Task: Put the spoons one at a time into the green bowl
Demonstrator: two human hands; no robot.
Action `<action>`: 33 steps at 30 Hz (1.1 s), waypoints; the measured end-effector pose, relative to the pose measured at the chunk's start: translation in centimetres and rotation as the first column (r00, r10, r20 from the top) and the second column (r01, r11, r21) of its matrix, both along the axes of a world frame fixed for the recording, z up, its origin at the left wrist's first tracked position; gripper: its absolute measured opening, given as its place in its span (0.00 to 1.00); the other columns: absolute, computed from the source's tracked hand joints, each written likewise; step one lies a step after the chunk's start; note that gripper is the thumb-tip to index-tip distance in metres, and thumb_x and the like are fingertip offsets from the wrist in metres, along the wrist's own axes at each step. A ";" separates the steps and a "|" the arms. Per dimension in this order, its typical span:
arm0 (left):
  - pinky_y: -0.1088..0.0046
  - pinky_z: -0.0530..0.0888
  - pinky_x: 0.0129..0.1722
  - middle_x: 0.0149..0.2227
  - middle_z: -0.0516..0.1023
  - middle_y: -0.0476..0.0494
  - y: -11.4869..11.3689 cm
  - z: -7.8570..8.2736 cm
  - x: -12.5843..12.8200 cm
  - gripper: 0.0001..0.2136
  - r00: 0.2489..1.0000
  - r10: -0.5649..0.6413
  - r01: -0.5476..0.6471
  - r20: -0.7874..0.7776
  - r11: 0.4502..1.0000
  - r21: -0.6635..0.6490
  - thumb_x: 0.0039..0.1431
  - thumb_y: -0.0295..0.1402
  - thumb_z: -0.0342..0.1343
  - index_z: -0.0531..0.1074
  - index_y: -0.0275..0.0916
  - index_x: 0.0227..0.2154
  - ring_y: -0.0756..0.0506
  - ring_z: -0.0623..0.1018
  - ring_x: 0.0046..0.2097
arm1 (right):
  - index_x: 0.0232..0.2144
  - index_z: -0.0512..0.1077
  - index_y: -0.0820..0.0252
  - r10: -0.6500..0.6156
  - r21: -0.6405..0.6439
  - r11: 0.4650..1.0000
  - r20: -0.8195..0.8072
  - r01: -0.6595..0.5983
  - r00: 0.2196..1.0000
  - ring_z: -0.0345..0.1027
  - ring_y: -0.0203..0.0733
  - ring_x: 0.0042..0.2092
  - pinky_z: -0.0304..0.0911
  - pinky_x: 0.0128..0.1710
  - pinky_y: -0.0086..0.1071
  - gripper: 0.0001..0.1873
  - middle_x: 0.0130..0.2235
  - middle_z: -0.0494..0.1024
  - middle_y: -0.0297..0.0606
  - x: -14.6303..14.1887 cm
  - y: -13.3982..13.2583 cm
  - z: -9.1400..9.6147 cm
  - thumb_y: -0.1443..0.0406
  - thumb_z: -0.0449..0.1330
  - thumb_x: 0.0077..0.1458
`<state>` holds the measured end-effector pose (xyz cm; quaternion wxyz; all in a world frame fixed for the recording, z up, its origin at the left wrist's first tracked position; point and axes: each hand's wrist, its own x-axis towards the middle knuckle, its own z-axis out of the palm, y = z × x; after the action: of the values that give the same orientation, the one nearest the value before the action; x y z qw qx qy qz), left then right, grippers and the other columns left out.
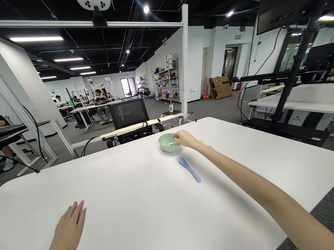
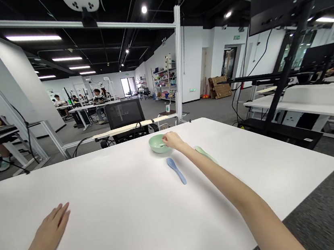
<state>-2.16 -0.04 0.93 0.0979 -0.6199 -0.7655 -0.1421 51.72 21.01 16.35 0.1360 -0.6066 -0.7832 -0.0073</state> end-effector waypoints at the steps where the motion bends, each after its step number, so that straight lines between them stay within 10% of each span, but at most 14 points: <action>1: 0.50 0.70 0.67 0.65 0.76 0.27 0.0 0.1 0.1 0.35 1.000 0.003 -0.003 0.003 1.000 0.001 0.64 0.46 0.35 0.74 0.29 0.61 0.31 0.73 0.67 | 0.52 0.82 0.62 -0.016 -0.037 0.999 0.036 0.017 0.999 0.76 0.49 0.53 0.63 0.52 0.32 0.19 0.48 0.86 0.47 -0.8 0.5 0.4 0.65 0.54 0.69; 12: 0.50 0.72 0.65 0.62 0.79 0.30 -0.4 0.5 1.0 0.33 1.000 -0.002 0.002 -0.002 0.999 0.047 0.63 0.44 0.36 0.76 0.32 0.59 0.33 0.76 0.65 | 0.44 0.85 0.63 -0.089 -0.202 0.974 0.079 0.103 0.993 0.80 0.48 0.47 0.65 0.42 0.29 0.11 0.46 0.86 0.49 -3.6 2.1 0.7 0.67 0.67 0.60; 20: 0.49 0.69 0.67 0.66 0.75 0.28 -0.7 1.4 1.2 0.34 1.000 -0.003 0.003 -0.008 0.998 -0.056 0.66 0.44 0.35 0.73 0.29 0.62 0.32 0.72 0.68 | 0.56 0.78 0.66 -0.015 0.031 0.999 -0.142 0.020 0.990 0.77 0.44 0.47 0.61 0.45 0.29 0.19 0.47 0.85 0.47 -3.3 -1.9 1.3 0.67 0.55 0.68; 33: 0.47 0.66 0.70 0.68 0.72 0.26 0.4 -0.7 -0.6 0.38 1.000 -0.013 0.012 -0.024 0.998 -0.057 0.65 0.46 0.32 0.70 0.24 0.65 0.29 0.70 0.70 | 0.48 0.69 0.60 0.099 -0.053 0.988 -0.517 -0.148 0.850 0.70 0.42 0.34 0.55 0.35 0.32 0.09 0.33 0.77 0.35 -6.6 -15.3 -7.4 0.68 0.52 0.68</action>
<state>-2.81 0.34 0.20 0.0885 -0.6288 -0.7642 -0.1131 45.16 5.72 8.95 0.3121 -0.5405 -0.7556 0.1987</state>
